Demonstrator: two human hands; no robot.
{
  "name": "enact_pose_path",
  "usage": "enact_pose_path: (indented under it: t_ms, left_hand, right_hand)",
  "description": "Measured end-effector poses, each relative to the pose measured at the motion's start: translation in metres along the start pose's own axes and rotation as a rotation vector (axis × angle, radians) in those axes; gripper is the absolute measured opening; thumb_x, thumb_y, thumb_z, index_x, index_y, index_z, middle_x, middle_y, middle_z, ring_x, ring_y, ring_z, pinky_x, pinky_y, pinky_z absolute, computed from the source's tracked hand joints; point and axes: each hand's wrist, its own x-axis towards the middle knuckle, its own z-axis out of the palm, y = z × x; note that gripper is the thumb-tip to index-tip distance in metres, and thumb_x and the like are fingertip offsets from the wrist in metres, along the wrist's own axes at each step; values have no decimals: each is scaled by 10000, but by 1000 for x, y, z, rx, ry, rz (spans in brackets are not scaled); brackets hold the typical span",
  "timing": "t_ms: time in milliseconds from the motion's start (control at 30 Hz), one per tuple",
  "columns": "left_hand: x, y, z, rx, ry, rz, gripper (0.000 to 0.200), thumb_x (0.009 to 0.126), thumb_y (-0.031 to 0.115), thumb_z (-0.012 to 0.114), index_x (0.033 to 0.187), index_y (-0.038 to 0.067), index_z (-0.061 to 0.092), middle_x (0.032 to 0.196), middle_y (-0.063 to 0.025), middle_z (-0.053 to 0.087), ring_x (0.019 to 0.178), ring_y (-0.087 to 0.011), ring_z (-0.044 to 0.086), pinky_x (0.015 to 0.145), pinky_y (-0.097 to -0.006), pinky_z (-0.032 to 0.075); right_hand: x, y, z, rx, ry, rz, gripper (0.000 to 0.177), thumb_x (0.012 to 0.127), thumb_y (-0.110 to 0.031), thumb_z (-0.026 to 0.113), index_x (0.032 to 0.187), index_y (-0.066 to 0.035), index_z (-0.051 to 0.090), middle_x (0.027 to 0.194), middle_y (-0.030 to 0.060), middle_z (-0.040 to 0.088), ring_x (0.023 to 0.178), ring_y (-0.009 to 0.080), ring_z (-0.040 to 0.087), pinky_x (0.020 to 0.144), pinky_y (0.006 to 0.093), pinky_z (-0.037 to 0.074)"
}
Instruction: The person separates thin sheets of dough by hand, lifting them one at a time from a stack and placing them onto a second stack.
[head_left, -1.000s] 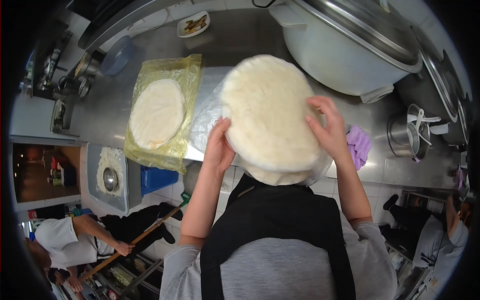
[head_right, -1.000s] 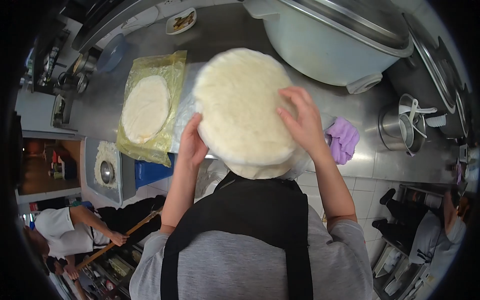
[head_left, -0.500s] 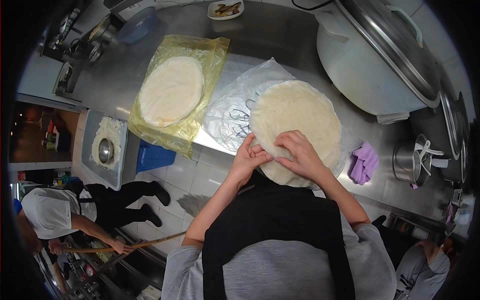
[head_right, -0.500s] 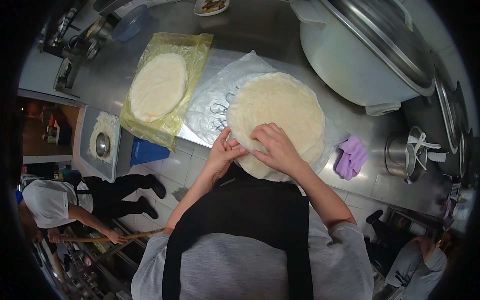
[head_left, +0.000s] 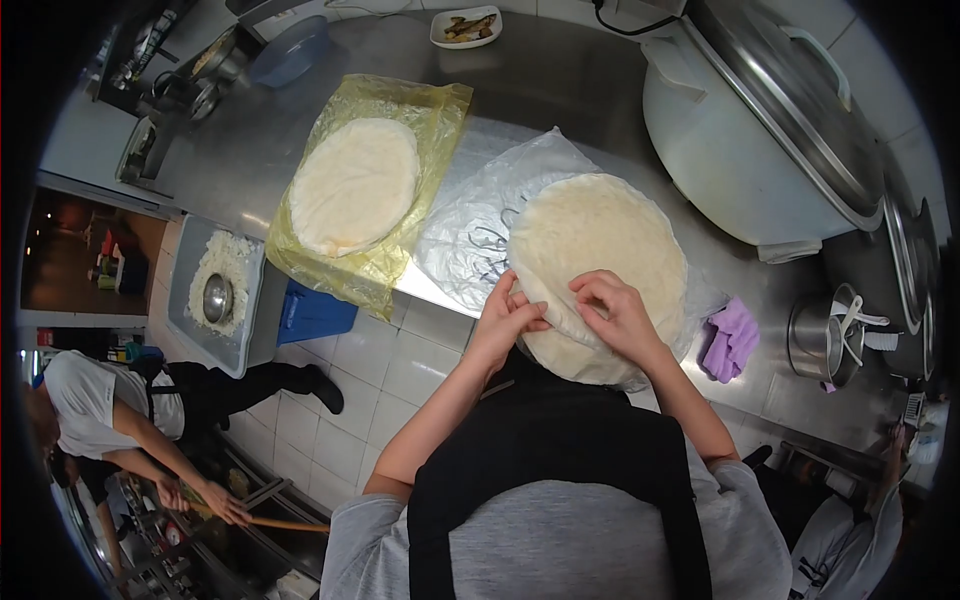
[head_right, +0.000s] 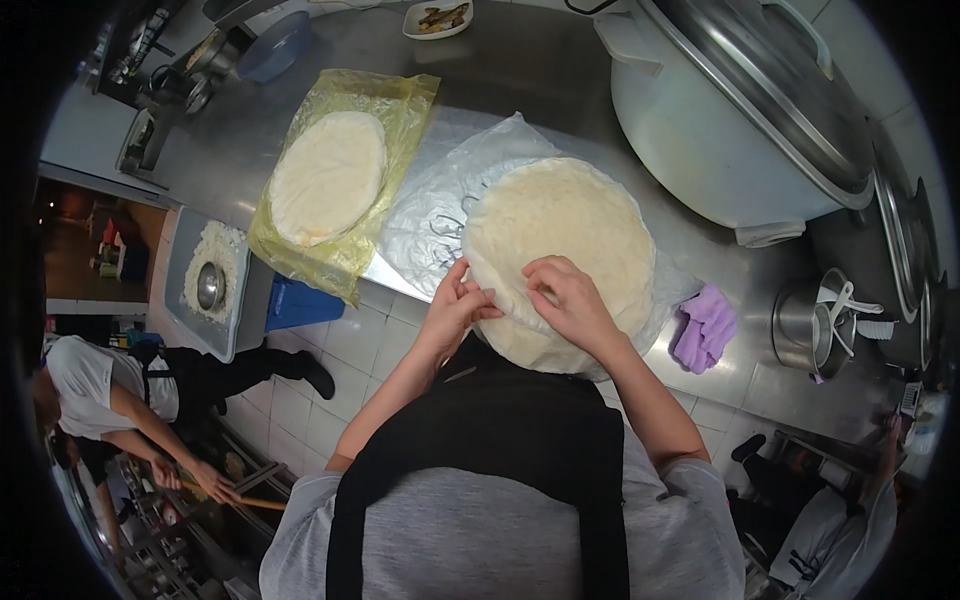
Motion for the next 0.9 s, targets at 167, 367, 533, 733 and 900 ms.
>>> enact_pose_path:
  t_ms: [167, 367, 533, 733, 900]
  left_hand:
    - [16, 3, 11, 150, 53, 132, 643, 762, -28, 566, 1347, 36, 305, 1134, -103, 569, 943, -158, 598, 729, -272, 513]
    - [33, -25, 5, 302, 44, 352, 652, 753, -34, 593, 1340, 5, 313, 1217, -114, 509, 1111, -157, 504, 920, -293, 429]
    - [28, -19, 7, 156, 53, 337, 571, 759, -36, 592, 1286, 1, 376, 1124, -122, 563, 1024, -175, 560, 867, -293, 460]
    - [26, -7, 1, 193, 8, 172, 528, 790, -57, 567, 1283, -11, 382, 1170, -118, 557, 1058, -175, 554, 877, -294, 466]
    - [18, 0, -10, 150, -23, 240, 527, 764, -88, 542, 1265, -22, 393, 1181, -122, 554, 1075, -184, 550, 914, -306, 440]
  right_hand:
    - [-2, 2, 1, 87, 142, 114, 129, 735, -12, 617, 847, 3, 556, 866, 95, 568, 707, 178, 571, 619, 271, 466]
    - [5, -15, 12, -48, 76, 158, 252, 693, -86, 693, 902, -14, 571, 807, 74, 544, 585, 153, 477, 537, 267, 400]
    - [4, -3, 14, -142, 154, 128, 168, 733, -84, 667, 819, -12, 542, 705, 81, 519, 543, 169, 480, 524, 277, 388]
    - [0, 14, 8, 303, 282, 403, 103, 817, -33, 616, 786, -21, 519, 678, -33, 517, 590, 17, 460, 524, 196, 370]
    - [-1, 6, 19, 568, 291, 399, 74, 827, 15, 591, 835, -24, 529, 734, -56, 523, 635, -2, 470, 566, 158, 392]
